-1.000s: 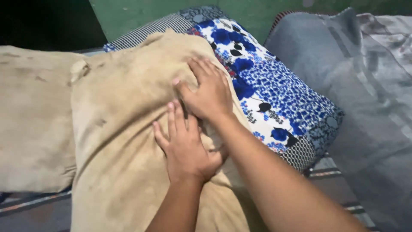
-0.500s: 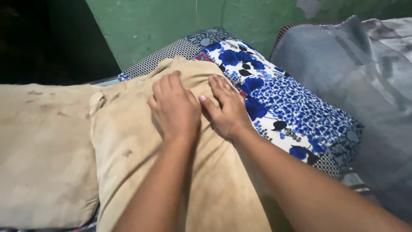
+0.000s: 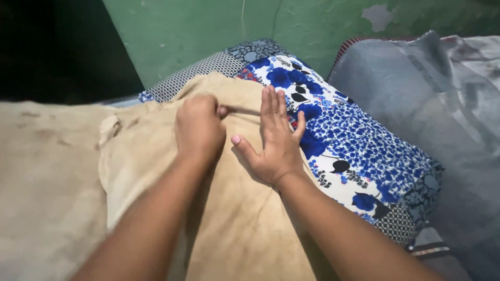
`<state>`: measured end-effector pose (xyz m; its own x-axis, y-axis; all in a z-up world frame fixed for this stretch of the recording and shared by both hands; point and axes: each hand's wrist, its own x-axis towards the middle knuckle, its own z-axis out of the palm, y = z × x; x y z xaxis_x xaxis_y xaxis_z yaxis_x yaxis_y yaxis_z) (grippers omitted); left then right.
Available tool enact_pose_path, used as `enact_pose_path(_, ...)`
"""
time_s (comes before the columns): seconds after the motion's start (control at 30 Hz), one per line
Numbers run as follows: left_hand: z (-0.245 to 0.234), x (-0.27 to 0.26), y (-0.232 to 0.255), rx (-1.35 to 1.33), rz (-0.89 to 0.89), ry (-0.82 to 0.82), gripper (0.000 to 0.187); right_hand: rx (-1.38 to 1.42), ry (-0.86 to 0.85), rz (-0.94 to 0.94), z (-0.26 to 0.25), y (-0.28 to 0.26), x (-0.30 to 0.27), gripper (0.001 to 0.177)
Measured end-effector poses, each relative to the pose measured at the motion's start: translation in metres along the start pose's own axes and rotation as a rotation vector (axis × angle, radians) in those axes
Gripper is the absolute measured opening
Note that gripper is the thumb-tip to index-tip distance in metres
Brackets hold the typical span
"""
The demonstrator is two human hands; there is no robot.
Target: The person folds a beige pillowcase on a bed, smoothing and aligning the edges. They then pick up a patterned cloth, shake it out, and place it on the bed before continuing to fold the pillowcase.
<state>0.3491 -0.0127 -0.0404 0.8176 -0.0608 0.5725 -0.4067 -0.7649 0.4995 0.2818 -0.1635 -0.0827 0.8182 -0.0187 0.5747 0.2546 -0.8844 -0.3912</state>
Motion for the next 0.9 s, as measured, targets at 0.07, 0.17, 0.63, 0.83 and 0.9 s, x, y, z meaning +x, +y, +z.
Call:
enact_pose_path(0.07,-0.006,0.01,-0.002,-0.025,-0.009,-0.044,0.013,-0.007,-0.012,0.006,0.002,0.0,0.002,0.108)
enact_pose_path(0.17,-0.013,0.006,-0.018,-0.091,0.078,0.039,0.015,-0.047,-0.015,-0.043,0.002,-0.001,0.002,0.105)
enact_pose_path(0.63,0.043,0.052,-0.017,-0.062,-0.227,-0.248,0.02,-0.024,-0.109,0.028,0.005,0.005,0.009,0.108)
enact_pose_path(0.83,0.065,0.041,-0.024,0.07,0.204,0.173,0.007,-0.023,-0.168,0.096,0.008,0.007,0.01,0.105)
enact_pose_path(0.9,0.058,0.025,-0.025,0.033,0.268,0.197,0.007,-0.011,-0.149,0.08,0.009,0.007,0.011,0.105)
